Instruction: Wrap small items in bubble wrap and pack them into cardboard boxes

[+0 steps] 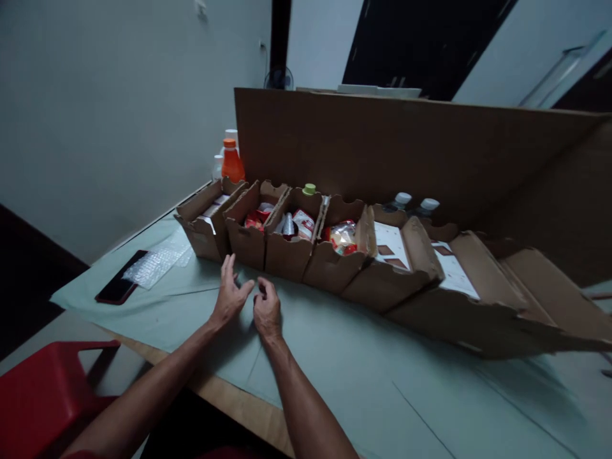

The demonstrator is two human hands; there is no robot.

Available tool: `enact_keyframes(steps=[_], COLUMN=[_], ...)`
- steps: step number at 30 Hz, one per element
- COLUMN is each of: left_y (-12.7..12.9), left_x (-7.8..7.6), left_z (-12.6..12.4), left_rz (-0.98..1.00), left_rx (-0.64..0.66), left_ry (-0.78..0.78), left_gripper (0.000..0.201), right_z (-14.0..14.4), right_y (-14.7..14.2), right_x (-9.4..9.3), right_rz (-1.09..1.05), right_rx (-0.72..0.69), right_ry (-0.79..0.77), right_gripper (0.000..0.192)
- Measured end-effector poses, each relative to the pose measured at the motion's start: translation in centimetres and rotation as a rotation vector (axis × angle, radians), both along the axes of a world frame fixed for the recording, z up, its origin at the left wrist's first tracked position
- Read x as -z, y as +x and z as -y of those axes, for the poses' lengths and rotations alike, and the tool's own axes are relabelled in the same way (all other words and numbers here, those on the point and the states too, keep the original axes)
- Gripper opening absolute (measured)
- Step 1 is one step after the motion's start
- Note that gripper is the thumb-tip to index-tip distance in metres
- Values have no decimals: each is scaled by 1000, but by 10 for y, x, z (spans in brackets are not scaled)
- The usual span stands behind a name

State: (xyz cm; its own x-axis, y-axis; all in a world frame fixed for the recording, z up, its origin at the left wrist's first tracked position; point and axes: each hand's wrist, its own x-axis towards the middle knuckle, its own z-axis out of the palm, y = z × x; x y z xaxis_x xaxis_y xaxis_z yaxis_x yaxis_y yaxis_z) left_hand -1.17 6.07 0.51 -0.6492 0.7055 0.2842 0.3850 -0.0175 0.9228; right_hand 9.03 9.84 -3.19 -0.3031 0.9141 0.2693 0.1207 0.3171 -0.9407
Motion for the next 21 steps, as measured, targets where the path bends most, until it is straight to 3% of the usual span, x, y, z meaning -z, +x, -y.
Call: enact_keyframes(steps=[3,7,10,12,14,17,21], left_y=[-32,-64,-71,-71,-71,-73,-77], left_x=[7,22,32,35,35,34,35], left_z=[47,97,110,110,108,106,109], left_rz=[-36,-12,31,41,31,49,218], left_rx=[-99,-240,-282,-290,-310,-359,-382], left_ry=[-12,-76,-82,-51,-12,39,120], left_gripper=[65,54,53,54,55,60,63], right_z=[0,-6,-16,-25,-32,-35,-12], right_y=[-8,-43,-83,-108,-128,-142,-122], right_x=[-20,-81,-132,-155,-166,-168,-165], right_rz=[2,45,288,531,712,788,745], right_rx=[-66,-215,-289,-283,-249,-221,-310], right_ry=[24,183,341,409,444,462,506], right_gripper=[30,37,55,62,48,23,23])
